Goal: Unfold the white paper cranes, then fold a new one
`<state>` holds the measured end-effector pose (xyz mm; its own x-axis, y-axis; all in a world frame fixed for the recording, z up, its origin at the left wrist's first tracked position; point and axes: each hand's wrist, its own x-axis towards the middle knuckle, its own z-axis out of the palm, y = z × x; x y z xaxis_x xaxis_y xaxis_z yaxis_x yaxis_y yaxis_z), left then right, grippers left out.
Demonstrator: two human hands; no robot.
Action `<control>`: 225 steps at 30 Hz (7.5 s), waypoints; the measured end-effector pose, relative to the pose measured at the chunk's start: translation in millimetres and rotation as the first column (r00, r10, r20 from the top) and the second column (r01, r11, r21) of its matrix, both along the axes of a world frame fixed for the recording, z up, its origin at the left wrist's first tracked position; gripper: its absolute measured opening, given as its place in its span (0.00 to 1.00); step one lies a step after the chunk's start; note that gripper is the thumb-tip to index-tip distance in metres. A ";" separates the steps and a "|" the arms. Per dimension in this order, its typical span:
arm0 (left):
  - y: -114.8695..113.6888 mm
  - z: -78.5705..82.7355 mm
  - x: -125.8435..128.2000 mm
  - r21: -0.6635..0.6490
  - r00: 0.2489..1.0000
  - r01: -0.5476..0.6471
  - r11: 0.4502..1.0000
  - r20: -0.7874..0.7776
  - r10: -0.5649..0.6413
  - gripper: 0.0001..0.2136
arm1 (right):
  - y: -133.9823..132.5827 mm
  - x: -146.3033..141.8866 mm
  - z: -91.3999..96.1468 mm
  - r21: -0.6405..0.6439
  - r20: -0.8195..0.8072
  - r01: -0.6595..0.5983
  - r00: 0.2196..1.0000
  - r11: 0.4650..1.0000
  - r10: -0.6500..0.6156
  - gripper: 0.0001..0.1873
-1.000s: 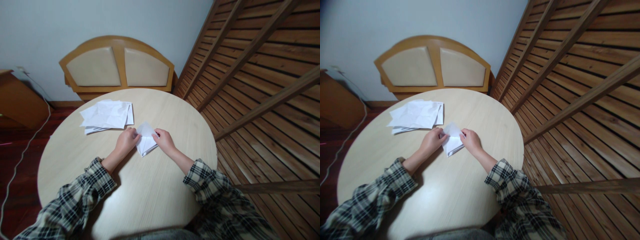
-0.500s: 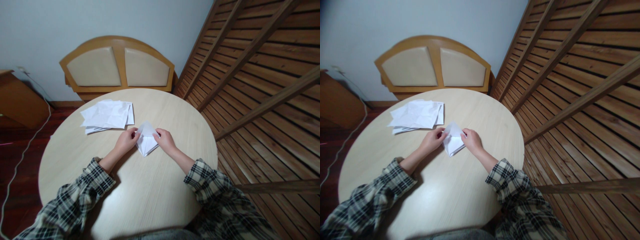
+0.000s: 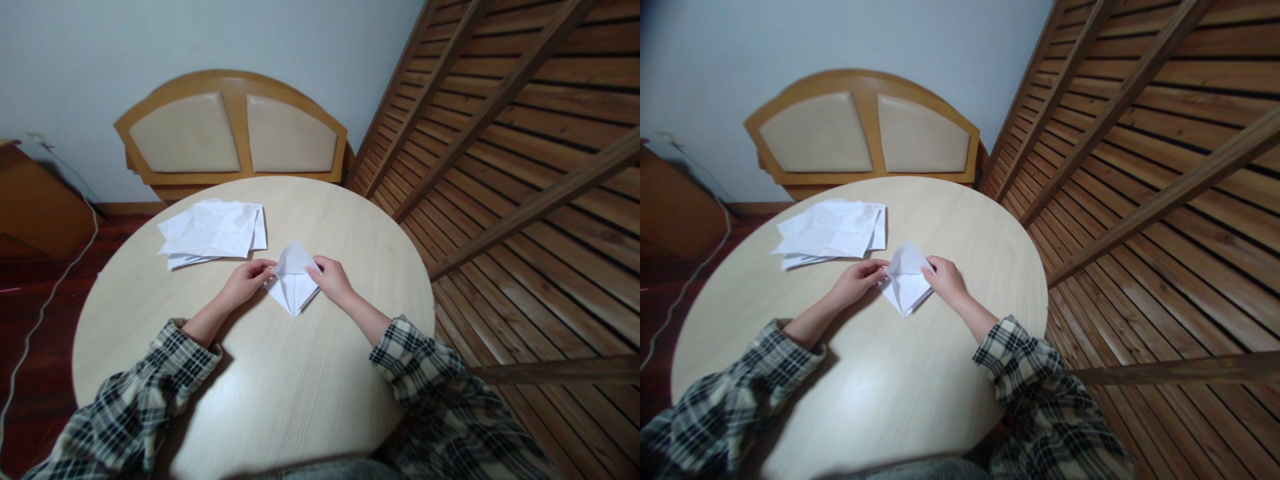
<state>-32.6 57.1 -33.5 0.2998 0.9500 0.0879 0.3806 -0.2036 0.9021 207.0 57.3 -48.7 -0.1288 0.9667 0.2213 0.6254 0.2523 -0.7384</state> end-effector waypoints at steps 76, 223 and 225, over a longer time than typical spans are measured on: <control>5.4 1.6 4.3 0.260 0.878 0.193 0.946 -0.477 -0.047 0.06 | -0.3 -3.0 -1.1 0.047 0.043 -0.120 0.992 0.992 0.118 0.06; -7.4 5.1 21.8 0.471 0.987 -0.012 0.882 -0.135 0.086 0.13 | -26.3 -33.8 14.2 -0.068 -0.177 -0.232 0.960 0.970 0.217 0.13; -7.1 6.2 21.0 0.516 0.983 -0.024 0.857 -0.145 0.114 0.13 | -26.9 -34.2 16.2 -0.044 -0.182 -0.234 0.958 0.971 0.223 0.13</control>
